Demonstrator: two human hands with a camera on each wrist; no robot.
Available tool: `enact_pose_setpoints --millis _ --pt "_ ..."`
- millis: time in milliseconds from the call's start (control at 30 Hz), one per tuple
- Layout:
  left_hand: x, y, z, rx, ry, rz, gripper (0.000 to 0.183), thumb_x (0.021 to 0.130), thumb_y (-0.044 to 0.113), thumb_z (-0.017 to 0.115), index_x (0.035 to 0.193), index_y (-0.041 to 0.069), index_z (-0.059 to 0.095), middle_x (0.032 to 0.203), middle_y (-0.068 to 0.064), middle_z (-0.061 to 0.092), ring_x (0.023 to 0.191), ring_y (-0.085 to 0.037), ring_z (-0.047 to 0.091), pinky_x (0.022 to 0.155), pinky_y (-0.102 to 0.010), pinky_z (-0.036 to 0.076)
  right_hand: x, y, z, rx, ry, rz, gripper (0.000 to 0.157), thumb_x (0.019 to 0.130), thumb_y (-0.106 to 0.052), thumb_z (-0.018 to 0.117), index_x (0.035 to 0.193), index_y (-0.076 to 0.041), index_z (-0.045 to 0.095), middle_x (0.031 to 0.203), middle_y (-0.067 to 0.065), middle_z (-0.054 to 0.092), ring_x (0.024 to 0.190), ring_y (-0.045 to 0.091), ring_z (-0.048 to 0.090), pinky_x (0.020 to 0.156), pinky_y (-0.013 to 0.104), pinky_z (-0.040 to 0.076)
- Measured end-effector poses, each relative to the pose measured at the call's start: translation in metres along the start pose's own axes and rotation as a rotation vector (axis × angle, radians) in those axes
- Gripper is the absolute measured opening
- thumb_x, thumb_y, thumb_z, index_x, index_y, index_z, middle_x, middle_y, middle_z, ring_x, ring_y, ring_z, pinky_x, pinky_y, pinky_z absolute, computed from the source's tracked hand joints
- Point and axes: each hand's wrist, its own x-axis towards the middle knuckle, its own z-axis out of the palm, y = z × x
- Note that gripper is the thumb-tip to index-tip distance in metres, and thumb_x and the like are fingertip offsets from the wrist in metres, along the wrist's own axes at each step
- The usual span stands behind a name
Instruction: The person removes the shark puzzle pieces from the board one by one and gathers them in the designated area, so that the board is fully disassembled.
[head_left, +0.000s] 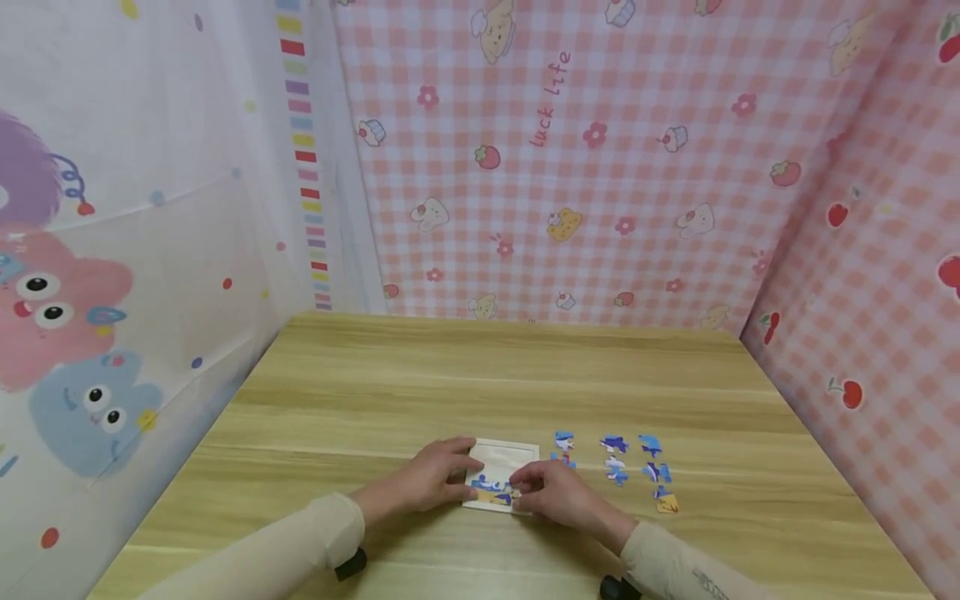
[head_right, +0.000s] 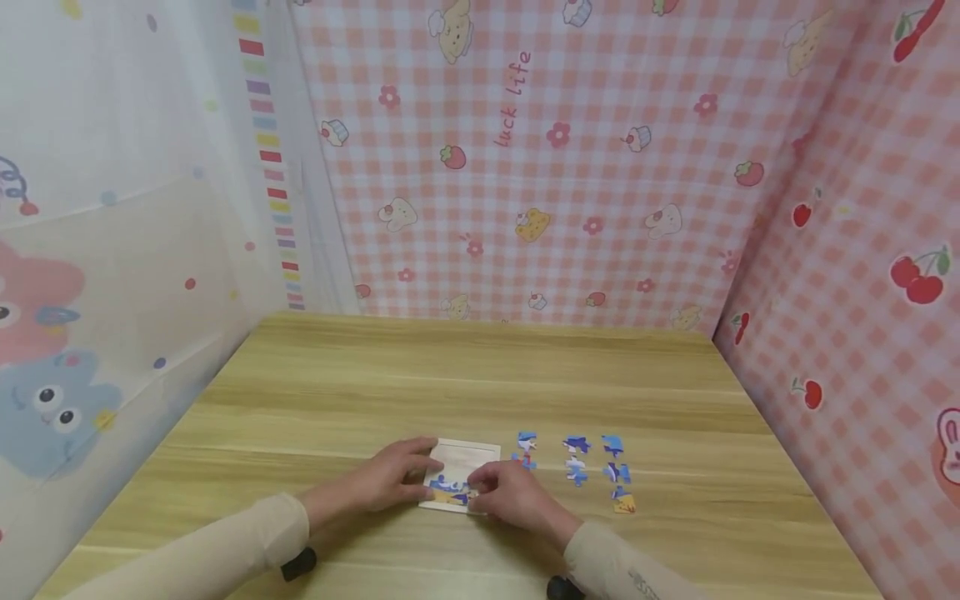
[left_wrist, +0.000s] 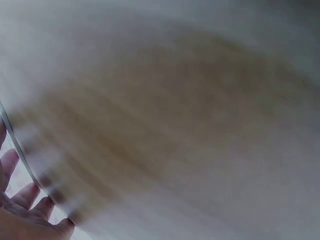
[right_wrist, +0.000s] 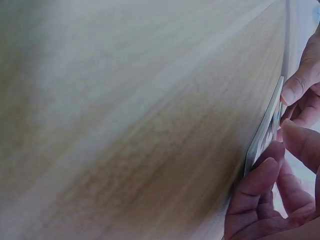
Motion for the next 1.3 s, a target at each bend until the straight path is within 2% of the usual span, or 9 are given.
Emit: enact_pose_setpoints --millis 100,200,367,533,767,1033,1300 --pt "0.001 0.001 0.0 -0.008 -0.003 0.0 0.042 0.091 0.031 0.072 0.125 0.005 0.067 0.145 -0.024 0.047 0.135 -0.038 0.044 0.111 -0.054 0.032 0.0 -0.001 0.0 0.005 0.029 -0.03 0.028 0.079 -0.002 0.077 0.106 0.001 0.068 0.087 0.004 0.063 0.075 0.014 0.057 0.059 0.025 0.05" --pt "0.003 0.002 0.0 -0.011 -0.005 0.003 0.042 0.091 0.03 0.071 0.125 0.005 0.067 0.145 -0.024 0.047 0.136 -0.038 0.043 0.112 -0.055 0.032 0.001 -0.001 0.001 0.033 0.043 -0.055 0.027 0.079 0.002 0.075 0.105 0.002 0.067 0.085 0.004 0.064 0.071 0.014 0.059 0.056 0.025 0.051" --pt "0.004 0.001 0.002 -0.012 -0.013 0.005 0.041 0.092 0.03 0.071 0.125 0.005 0.068 0.145 -0.024 0.048 0.136 -0.038 0.043 0.111 -0.055 0.033 0.001 -0.001 0.002 0.09 0.037 -0.029 0.026 0.082 0.006 0.069 0.107 0.003 0.065 0.079 0.005 0.064 0.061 0.013 0.06 0.05 0.025 0.049" --pt "0.003 0.001 0.002 -0.007 -0.004 0.011 0.041 0.092 0.03 0.071 0.124 0.004 0.068 0.144 -0.025 0.048 0.134 -0.04 0.044 0.11 -0.056 0.033 0.001 0.0 0.004 0.094 0.034 -0.019 0.026 0.083 0.006 0.069 0.108 0.003 0.066 0.078 0.004 0.064 0.06 0.012 0.059 0.05 0.024 0.048" --pt "0.001 0.006 0.0 -0.037 -0.025 -0.016 0.042 0.092 0.029 0.071 0.125 0.003 0.066 0.146 -0.026 0.045 0.136 -0.041 0.042 0.111 -0.058 0.031 -0.001 0.002 0.003 0.119 0.03 -0.033 0.024 0.083 0.008 0.066 0.108 0.004 0.066 0.079 0.006 0.064 0.06 0.014 0.06 0.052 0.026 0.05" --pt "0.0 0.008 -0.001 -0.041 -0.014 -0.017 0.041 0.092 0.027 0.071 0.125 0.003 0.066 0.146 -0.027 0.045 0.135 -0.042 0.042 0.111 -0.058 0.031 -0.011 0.009 -0.014 0.147 0.072 0.007 0.026 0.086 0.004 0.068 0.112 0.003 0.066 0.083 0.007 0.064 0.063 0.018 0.063 0.054 0.029 0.054" --pt "-0.001 0.006 -0.002 -0.054 -0.026 -0.035 0.041 0.093 0.027 0.07 0.126 0.003 0.066 0.147 -0.025 0.044 0.137 -0.041 0.039 0.113 -0.058 0.028 -0.032 0.026 -0.044 0.161 0.111 0.039 0.029 0.086 -0.001 0.072 0.113 0.005 0.066 0.084 0.006 0.064 0.063 0.02 0.063 0.054 0.029 0.053"
